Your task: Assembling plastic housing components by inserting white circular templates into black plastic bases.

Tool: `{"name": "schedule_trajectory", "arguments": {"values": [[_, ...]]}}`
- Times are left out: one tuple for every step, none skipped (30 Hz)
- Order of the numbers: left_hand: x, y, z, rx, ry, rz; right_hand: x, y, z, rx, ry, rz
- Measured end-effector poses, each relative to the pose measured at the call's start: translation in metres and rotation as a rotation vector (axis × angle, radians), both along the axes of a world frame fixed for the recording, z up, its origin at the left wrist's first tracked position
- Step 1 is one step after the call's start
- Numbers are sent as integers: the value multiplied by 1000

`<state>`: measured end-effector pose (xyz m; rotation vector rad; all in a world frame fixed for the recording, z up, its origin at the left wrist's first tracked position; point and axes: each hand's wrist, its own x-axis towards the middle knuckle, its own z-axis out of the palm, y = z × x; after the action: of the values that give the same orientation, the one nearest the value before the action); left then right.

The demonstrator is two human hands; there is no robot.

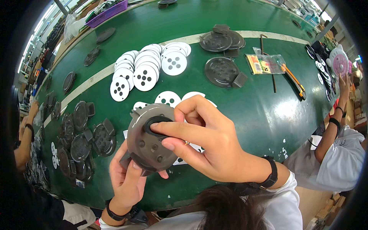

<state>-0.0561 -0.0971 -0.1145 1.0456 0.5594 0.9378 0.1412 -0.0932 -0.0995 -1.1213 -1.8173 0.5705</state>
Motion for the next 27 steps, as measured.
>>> {"name": "schedule_trajectory", "arguments": {"values": [[0,0,0,2,-7,-5,0,0,0,21,-20,-9],[0,0,-1,1,-7,-4,0,0,1,20,-20,-8],[0,0,-2,-13,-6,-3,0,-1,3,16,-57,-12],[1,0,-3,-27,-5,-4,0,-1,4,13,-94,-15],[1,0,-4,-28,-6,-4,1,-1,5,12,-94,-16],[2,-1,-5,-10,-6,-6,2,-1,5,36,-118,-16],[3,-1,-5,7,-7,-9,2,-1,5,59,-143,-16],[2,-1,-6,6,-4,-8,2,-1,5,58,-140,-15],[2,-2,-6,4,12,-4,0,-1,4,79,-161,-18],[1,-2,-7,2,28,0,0,-1,4,99,-182,-21],[2,-2,-7,1,26,-3,1,-1,5,99,-184,-24],[3,-1,-7,4,40,-2,1,-2,5,115,-202,-25],[3,-1,-6,6,55,-1,2,-2,6,132,-220,-26],[4,-1,-7,6,55,-2,2,-2,7,131,-220,-27],[5,-2,-7,12,47,10,2,-2,8,129,-228,-25],[6,-2,-7,19,38,21,2,-2,9,128,-237,-22],[5,-1,-7,18,39,20,1,-2,9,127,-236,-23],[5,0,-8,36,29,28,1,-2,10,102,-210,-4],[4,1,-9,54,19,37,1,-1,10,77,-183,16],[3,2,-9,54,21,37,1,0,8,76,-181,16],[1,3,-10,-7,-16,18,0,1,5,104,-211,-6],[0,4,-10,-67,-52,-1,0,3,3,132,-240,-28],[0,4,-9,-66,-53,0,1,5,3,134,-241,-27],[-1,4,-9,-114,-130,-21,3,7,3,170,-226,-57],[-2,5,-8,-161,-207,-42,5,8,2,207,-211,-87],[-3,7,-7,-160,-209,-43,6,7,-1,120,-46,-81],[-6,10,-6,-216,-266,-81,7,7,0,122,-47,-82]]}}
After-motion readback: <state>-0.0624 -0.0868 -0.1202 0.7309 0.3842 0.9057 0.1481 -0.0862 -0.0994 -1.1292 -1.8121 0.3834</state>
